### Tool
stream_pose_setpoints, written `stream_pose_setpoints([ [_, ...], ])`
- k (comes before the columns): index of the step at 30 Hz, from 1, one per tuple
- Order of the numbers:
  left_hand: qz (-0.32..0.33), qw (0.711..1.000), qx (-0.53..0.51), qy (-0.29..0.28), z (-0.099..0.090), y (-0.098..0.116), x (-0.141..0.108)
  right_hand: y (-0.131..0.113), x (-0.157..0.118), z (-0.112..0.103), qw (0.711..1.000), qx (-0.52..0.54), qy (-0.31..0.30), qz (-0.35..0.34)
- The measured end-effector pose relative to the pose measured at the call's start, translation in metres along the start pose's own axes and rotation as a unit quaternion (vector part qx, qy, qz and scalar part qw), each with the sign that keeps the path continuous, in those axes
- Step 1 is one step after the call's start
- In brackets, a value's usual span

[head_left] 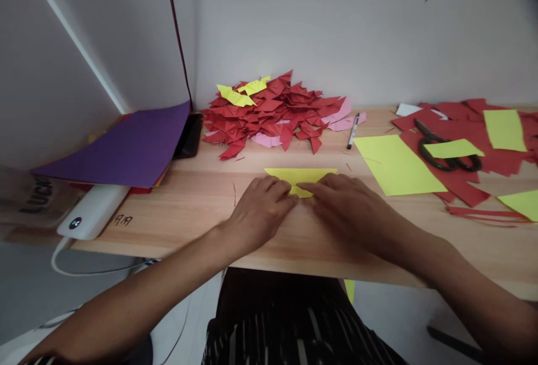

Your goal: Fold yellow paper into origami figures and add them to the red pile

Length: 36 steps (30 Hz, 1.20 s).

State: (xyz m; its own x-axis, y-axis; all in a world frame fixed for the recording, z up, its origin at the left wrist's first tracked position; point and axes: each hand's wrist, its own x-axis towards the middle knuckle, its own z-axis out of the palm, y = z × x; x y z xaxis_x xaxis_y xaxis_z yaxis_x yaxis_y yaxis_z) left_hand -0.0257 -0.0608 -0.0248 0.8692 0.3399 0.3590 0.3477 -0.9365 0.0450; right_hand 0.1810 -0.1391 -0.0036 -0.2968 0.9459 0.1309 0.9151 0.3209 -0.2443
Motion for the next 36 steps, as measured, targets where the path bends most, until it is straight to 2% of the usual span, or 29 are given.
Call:
stream_pose_setpoints([
  [6,-0.005,0.999,-0.035,0.008,-0.001,0.000,0.004,-0.022,-0.017,0.009,0.990,-0.136,0.013,0.023],
  [14,-0.055,0.995,-0.080,0.034,-0.003,0.000,0.002,-0.030,-0.021,0.015,0.986,-0.163,0.030,0.035],
  [17,-0.037,0.995,-0.078,0.044,-0.005,0.001,0.000,-0.034,-0.021,0.016,0.985,-0.163,0.034,0.048],
  [21,-0.003,0.998,-0.062,0.032,-0.005,0.001,0.000,-0.039,-0.022,0.018,0.986,-0.153,0.039,0.063],
  [25,-0.001,0.998,-0.069,0.011,-0.003,0.001,0.001,-0.038,-0.022,0.017,0.989,-0.127,0.043,0.070],
  [29,-0.054,0.989,-0.138,0.018,-0.001,-0.005,0.005,-0.027,-0.014,0.007,0.994,-0.049,0.045,0.085],
  [32,-0.100,0.973,-0.207,0.017,-0.002,-0.011,0.012,-0.019,-0.001,0.001,0.990,0.029,0.042,0.128],
  [36,-0.129,0.962,-0.241,-0.007,-0.007,-0.012,0.021,-0.018,0.015,0.002,0.991,0.037,0.044,0.122],
])
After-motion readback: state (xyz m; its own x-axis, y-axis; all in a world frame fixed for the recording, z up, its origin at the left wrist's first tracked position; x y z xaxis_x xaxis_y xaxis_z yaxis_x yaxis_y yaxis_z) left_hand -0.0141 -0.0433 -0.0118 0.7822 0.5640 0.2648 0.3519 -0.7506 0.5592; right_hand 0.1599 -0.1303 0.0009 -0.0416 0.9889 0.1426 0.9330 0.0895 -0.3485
